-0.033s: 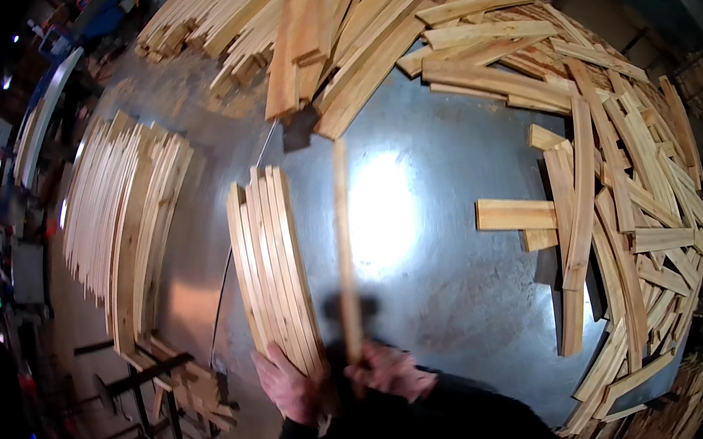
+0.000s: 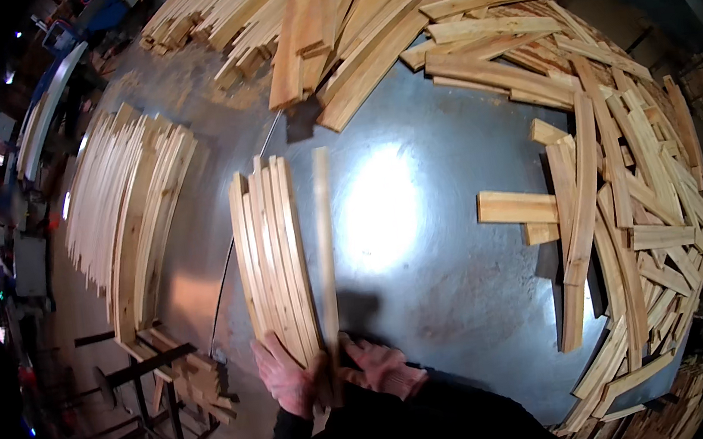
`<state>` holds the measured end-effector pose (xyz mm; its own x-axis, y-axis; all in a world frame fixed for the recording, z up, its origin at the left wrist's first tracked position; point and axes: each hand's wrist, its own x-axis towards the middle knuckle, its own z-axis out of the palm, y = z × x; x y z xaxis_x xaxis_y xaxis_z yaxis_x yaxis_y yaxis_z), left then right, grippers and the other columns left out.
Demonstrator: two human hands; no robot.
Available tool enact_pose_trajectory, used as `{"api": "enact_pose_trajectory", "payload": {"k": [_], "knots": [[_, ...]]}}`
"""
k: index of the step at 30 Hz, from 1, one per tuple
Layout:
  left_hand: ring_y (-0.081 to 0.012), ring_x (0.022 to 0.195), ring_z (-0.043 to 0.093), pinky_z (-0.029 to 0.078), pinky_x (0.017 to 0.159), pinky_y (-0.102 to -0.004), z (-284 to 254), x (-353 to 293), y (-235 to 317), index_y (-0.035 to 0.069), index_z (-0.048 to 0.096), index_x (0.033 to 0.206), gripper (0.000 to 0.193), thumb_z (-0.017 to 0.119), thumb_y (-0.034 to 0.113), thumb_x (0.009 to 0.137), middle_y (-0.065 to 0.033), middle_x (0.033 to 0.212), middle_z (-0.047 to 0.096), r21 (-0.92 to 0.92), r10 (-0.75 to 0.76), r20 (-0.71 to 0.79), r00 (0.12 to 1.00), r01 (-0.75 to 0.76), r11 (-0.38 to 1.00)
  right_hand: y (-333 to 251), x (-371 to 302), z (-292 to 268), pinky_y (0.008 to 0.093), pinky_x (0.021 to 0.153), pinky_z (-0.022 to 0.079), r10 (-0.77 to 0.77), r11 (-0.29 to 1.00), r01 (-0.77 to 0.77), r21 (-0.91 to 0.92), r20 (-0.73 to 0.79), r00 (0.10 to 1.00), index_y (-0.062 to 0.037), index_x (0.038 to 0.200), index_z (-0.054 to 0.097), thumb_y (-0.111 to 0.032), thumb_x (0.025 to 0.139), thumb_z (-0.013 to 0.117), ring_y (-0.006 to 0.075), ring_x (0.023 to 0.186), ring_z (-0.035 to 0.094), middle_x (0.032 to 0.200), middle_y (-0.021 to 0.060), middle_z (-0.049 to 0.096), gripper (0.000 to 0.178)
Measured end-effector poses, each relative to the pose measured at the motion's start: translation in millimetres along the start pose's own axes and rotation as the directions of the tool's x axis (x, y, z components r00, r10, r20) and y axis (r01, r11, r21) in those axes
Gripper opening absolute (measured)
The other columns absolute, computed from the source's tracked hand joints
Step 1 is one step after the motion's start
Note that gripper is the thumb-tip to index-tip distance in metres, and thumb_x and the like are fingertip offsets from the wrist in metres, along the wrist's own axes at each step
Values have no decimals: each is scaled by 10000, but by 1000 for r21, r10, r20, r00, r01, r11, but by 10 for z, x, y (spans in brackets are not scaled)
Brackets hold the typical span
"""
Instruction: The person repeatedly picks up wooden planks from a large pile on a metal table and stacks them neatly on the left side. The person wears pink gloves and handles the planks one by one or in small groups, aligning them into a growing stack.
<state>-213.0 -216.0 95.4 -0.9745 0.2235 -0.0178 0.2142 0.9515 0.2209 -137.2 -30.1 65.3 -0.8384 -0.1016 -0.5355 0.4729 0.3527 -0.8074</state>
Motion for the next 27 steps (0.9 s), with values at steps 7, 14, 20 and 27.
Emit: {"api": "enact_pose_trajectory", "payload": {"k": [7,14,20,27], "knots": [[-434,1254,494,388,1050,-519,-55,1413,-925,18,402,1470,789,623,539,920,-259,1409,493,-260,106,213,971,-48,964,-440,1263,-740,470,1147,344,-322,850,90,-519,-378,868,37,1471,432,-571,995,450,399,1432,372,1526,252,411,772],[-361,1378,406,268,1163,-513,491,2328,-724,71,347,1525,838,696,505,898,-188,1450,467,-488,437,253,863,-276,828,-412,1766,-592,468,1244,159,-150,947,19,-322,-388,909,72,1541,294,-643,944,508,447,1508,215,1609,299,262,956],[-257,1318,487,418,1112,-413,-634,2411,-406,80,220,1581,1043,827,413,801,-141,1467,469,-975,541,-19,841,-135,175,-1563,1173,-783,411,1181,326,-398,814,537,224,-459,794,-28,1591,195,-488,866,744,361,1423,402,1509,260,425,1019],[-243,1321,504,460,1073,-380,-2383,2745,-362,71,206,1599,1032,529,757,899,-144,1504,450,-934,556,-350,754,-323,-149,-2523,730,-1270,366,1072,450,-786,517,823,-234,-510,348,-20,1597,222,-439,1004,491,276,1300,523,1498,221,461,775]]}}
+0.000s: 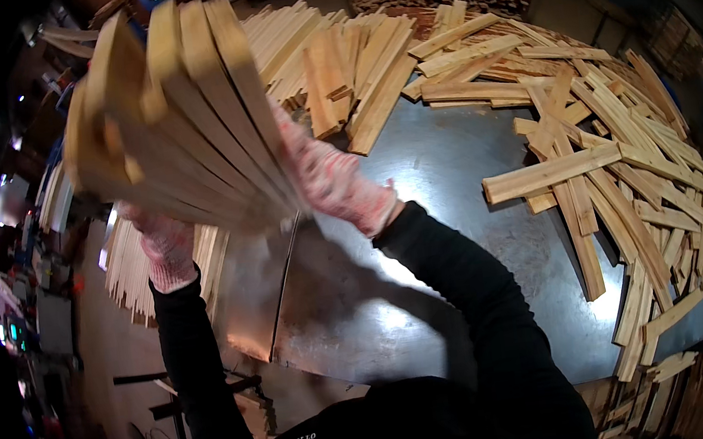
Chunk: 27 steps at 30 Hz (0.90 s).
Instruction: The person repeatedly picks up wooden planks from a large pile on a metal table and stacks them neatly on the left side. The person wears pink gloves and handles the planks one by one or in small groups, aligning them into a growing stack.
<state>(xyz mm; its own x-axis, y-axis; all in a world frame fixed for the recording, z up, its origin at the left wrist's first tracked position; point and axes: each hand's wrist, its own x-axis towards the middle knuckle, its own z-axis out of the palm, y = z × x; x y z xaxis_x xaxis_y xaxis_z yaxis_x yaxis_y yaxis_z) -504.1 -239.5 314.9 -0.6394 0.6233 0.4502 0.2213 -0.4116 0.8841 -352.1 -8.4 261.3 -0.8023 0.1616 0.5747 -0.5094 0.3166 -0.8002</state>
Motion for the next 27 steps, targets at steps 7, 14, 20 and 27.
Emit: {"api": "enact_pose_trajectory", "payload": {"k": [7,14,20,27], "knots": [[-243,1204,603,497,1044,-364,884,-1266,-727,41,353,1522,678,528,471,1028,-129,1383,578,-457,-639,-322,699,476,752,139,-1172,86,297,1194,270,475,847,-500,183,166,864,43,1599,106,-404,1013,572,282,1484,319,1594,212,348,873],[-227,1161,601,519,977,-374,882,-2684,-1735,78,342,1546,668,627,84,942,-130,1329,596,-352,-849,-329,413,781,516,524,-2607,800,347,1095,425,864,365,-845,390,196,463,-15,1614,97,-236,896,715,287,1316,516,1475,215,480,972],[-264,1298,521,385,1122,-376,323,-2635,-1713,-6,328,1546,769,650,381,964,-193,1415,552,-119,-820,-341,459,845,522,860,-2662,1123,355,1143,374,828,551,-834,-32,148,541,8,1607,118,-249,893,729,351,1382,466,1519,254,442,974],[-312,1244,600,443,1047,-368,-720,-2140,-1391,73,589,1383,640,480,574,1001,-201,1314,648,511,-705,-499,503,828,230,941,-1879,1850,383,1091,426,813,579,-806,-126,159,560,30,1590,166,-279,869,769,358,1314,529,1454,271,502,990]]}}
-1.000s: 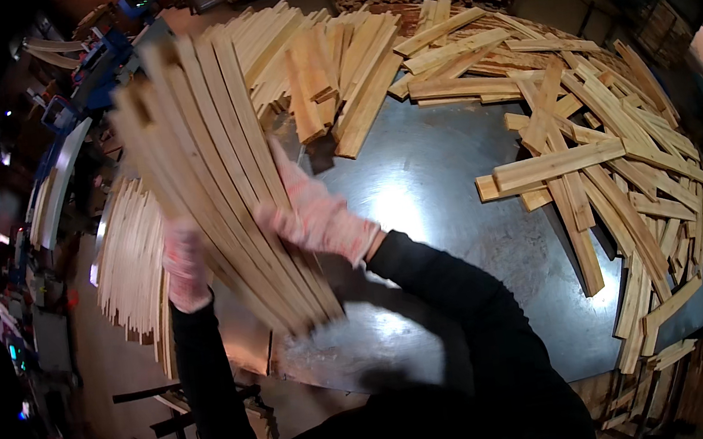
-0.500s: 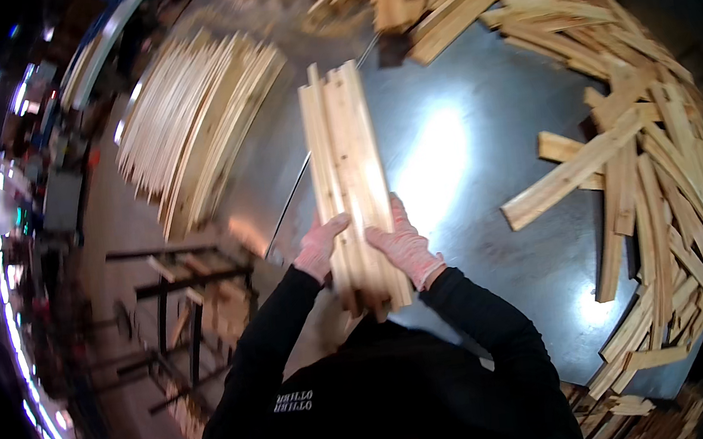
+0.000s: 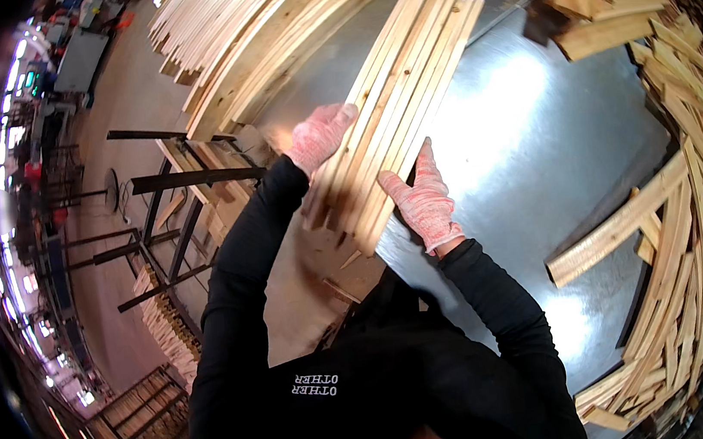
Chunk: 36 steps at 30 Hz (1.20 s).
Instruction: The person repeatedly picks up wooden planks from a large pile on a metal table and stacks them neatly on the left side. The person wears pink gloves and handles the planks one by one or in small groups, aligning them into a growing stack.
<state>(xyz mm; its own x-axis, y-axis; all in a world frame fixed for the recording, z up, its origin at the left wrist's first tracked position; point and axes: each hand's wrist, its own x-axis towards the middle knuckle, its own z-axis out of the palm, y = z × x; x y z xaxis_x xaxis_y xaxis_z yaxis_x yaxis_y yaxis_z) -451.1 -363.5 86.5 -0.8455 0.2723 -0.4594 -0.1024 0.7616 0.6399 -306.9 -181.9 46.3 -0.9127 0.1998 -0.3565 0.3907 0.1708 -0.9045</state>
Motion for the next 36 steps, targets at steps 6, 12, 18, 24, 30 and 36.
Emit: {"api": "enact_pose_trajectory", "payload": {"k": [6,12,18,24,30,36], "knots": [[-359,1199,598,465,1002,-441,-830,137,-232,94,641,1284,559,485,537,981,-192,1254,660,275,-39,-171,985,85,958,-510,538,745,415,1113,399,-67,994,78,-80,127,990,49,1577,143,-366,847,764,419,1323,496,1466,309,455,1044],[-405,1180,545,454,1008,-488,-563,43,-1,70,544,1350,665,699,474,845,-183,1295,572,569,443,-380,812,-173,804,-736,991,785,396,1179,329,-53,905,202,-375,371,927,19,1564,254,-419,914,656,388,1430,404,1579,273,347,880],[-405,1345,453,320,1153,-522,-288,63,-356,22,470,1446,806,756,430,812,-234,1413,525,788,358,-359,862,74,611,-58,809,-1428,499,1227,191,-238,596,-431,-677,-662,711,-4,1576,262,-487,866,688,403,1505,247,1605,257,300,958],[-319,1261,594,509,1024,-398,1181,-407,943,-45,453,1458,665,740,157,893,-227,1387,572,-234,495,-99,864,-503,832,1016,-216,-3244,493,1142,349,80,463,-829,-312,-917,390,-44,1567,238,-425,842,733,415,1433,381,1587,266,305,957],[-152,948,598,509,855,-300,3151,-606,1483,-28,457,1452,533,581,237,1007,-61,1037,622,-728,504,326,800,-128,674,814,-802,-3782,457,985,495,406,673,-712,-200,-704,582,-5,1510,329,-404,814,751,406,1228,583,1314,273,577,906],[-196,989,603,537,849,-385,4546,-1240,1381,72,461,1428,614,513,535,1029,-49,1095,578,-750,375,640,670,439,496,536,-952,-3887,446,1010,481,292,752,-339,-566,-174,940,-34,1413,524,-638,873,611,394,1173,625,1257,239,656,815]]}}
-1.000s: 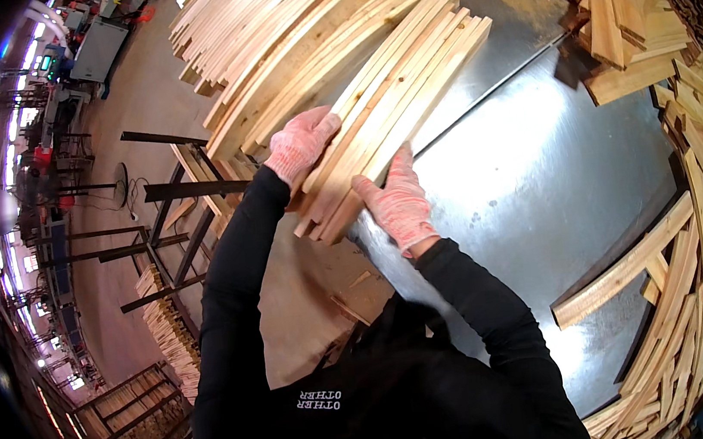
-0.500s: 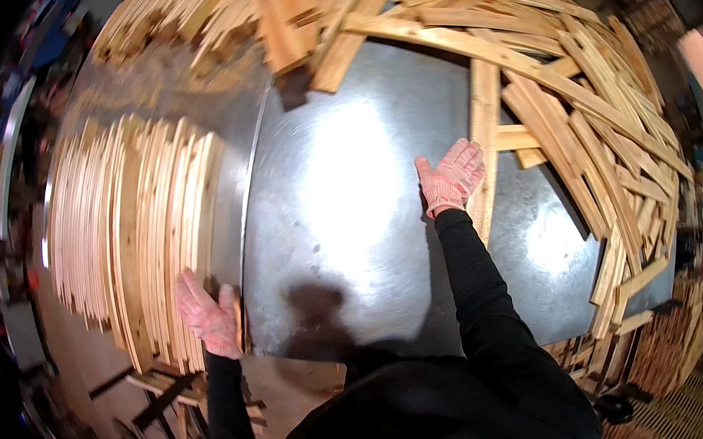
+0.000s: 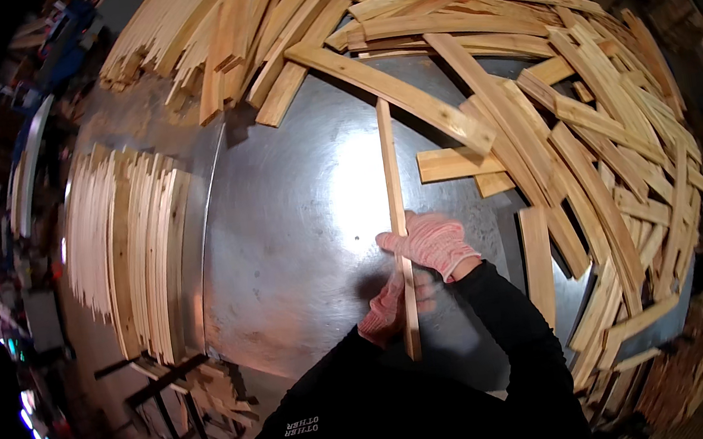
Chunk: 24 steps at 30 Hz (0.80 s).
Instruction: The person repeatedly picks up wooden planks from a large pile on a metal table and stacks them neatly on the left side. The person wears pink gloves and handles the planks one by one or in small groups, aligning them into a growing stack.
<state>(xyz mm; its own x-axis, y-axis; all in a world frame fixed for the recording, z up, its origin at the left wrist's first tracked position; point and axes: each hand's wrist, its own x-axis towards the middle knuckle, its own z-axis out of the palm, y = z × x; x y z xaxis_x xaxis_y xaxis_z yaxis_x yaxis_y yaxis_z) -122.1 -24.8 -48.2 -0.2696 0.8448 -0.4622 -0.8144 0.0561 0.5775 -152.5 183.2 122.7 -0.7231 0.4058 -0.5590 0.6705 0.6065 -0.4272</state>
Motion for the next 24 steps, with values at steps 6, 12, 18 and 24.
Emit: {"api": "enact_pose_trajectory", "payload": {"k": [6,12,18,24], "knots": [[-184,1000,589,528,874,-365,726,-146,485,86,447,1441,611,610,464,989,-52,1119,576,156,8,-240,971,31,987,1003,1130,-728,489,873,523,-469,814,-108,-570,-756,458,-50,1360,520,-340,878,623,395,1026,646,1145,225,648,572],[-260,1117,572,486,954,-347,1041,-160,721,-25,399,1471,656,641,333,978,-176,1233,587,839,392,-355,849,105,533,1212,249,-51,517,711,533,-164,986,160,-55,-546,822,-54,1130,602,-142,925,503,414,858,680,925,204,699,244],[-214,826,653,583,768,-353,1325,9,658,-2,558,1122,279,643,210,962,-115,973,642,206,131,-281,951,-74,976,1361,-1797,779,471,1100,393,-176,943,303,136,-570,803,-26,1391,506,-427,800,766,372,1240,536,1300,184,590,760],[-264,815,658,597,787,-451,1113,-22,516,-7,553,1099,309,640,216,904,-136,904,622,-212,-122,-156,980,88,973,2654,-2151,1373,506,1053,429,485,867,-459,194,-542,686,-56,1482,415,-392,746,831,418,1264,497,1361,223,537,910]]}}
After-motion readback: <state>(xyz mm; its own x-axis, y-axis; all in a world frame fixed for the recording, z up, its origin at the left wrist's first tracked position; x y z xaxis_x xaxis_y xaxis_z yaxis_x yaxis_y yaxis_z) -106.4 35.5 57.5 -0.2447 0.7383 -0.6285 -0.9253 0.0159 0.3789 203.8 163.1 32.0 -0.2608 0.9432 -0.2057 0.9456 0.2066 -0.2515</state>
